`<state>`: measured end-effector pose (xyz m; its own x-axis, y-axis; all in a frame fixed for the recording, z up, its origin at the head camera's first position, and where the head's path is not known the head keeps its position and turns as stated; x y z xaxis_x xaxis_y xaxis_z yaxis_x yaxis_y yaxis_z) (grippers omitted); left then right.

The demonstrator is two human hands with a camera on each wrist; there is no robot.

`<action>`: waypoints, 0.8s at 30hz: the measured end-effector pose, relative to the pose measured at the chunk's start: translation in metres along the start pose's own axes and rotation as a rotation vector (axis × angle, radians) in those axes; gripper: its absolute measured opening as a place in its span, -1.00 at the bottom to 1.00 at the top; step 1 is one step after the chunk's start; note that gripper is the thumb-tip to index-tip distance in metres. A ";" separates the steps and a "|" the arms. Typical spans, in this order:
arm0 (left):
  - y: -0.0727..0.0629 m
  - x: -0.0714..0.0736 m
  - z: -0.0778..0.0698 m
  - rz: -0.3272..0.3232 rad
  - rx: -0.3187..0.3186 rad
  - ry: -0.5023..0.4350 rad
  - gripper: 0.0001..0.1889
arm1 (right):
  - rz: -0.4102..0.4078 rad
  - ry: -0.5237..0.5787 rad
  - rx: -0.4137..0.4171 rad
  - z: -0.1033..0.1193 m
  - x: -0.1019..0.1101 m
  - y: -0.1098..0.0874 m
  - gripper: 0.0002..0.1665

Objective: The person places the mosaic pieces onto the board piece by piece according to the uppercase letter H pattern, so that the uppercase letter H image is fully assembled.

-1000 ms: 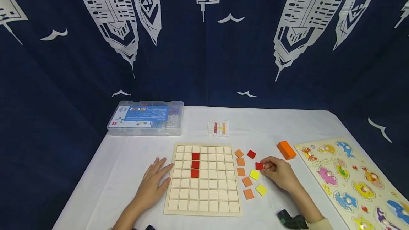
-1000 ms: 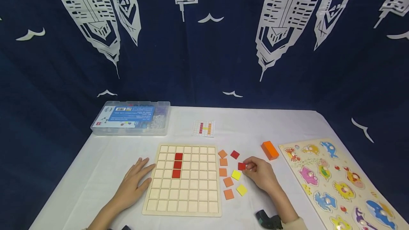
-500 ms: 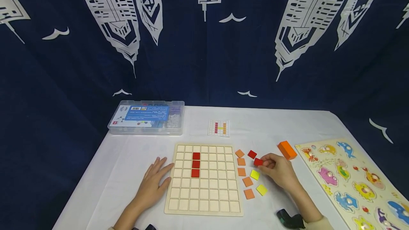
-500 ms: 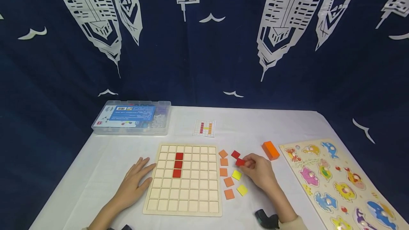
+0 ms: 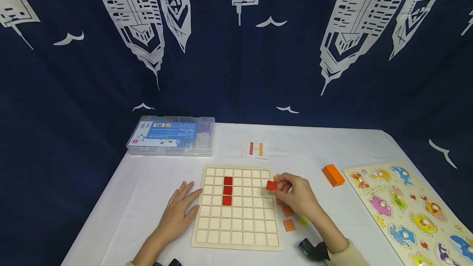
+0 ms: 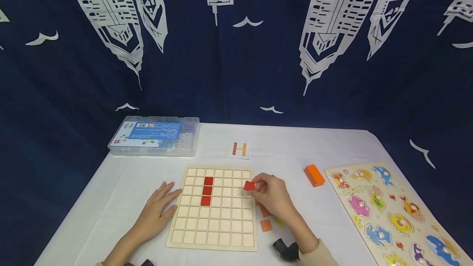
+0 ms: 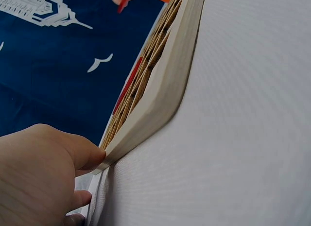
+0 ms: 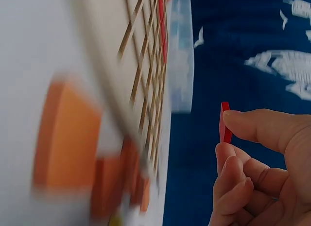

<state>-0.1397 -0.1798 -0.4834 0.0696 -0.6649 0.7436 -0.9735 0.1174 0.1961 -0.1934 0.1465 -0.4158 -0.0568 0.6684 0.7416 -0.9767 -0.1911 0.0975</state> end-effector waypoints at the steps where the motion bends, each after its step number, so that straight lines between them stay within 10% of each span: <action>1: 0.000 0.000 0.000 -0.001 0.000 0.001 -0.54 | 0.008 0.014 0.013 0.005 -0.004 0.001 -0.76; 24: 0.000 0.001 -0.002 0.002 -0.003 -0.002 -0.54 | 0.252 0.067 0.250 0.068 -0.090 -0.003 -0.77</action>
<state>-0.1394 -0.1791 -0.4813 0.0672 -0.6664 0.7426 -0.9731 0.1206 0.1963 -0.1713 0.0385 -0.4377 -0.3110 0.6217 0.7188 -0.8497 -0.5207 0.0827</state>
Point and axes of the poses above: each hand's wrist, its own y-axis towards the middle knuckle, its own x-axis out of the back of the hand, z = x × y, the point moved 4 cm from there along y, towards the middle knuckle, and after that the axes turned 4 degrees about -y, right-handed, at the moved point
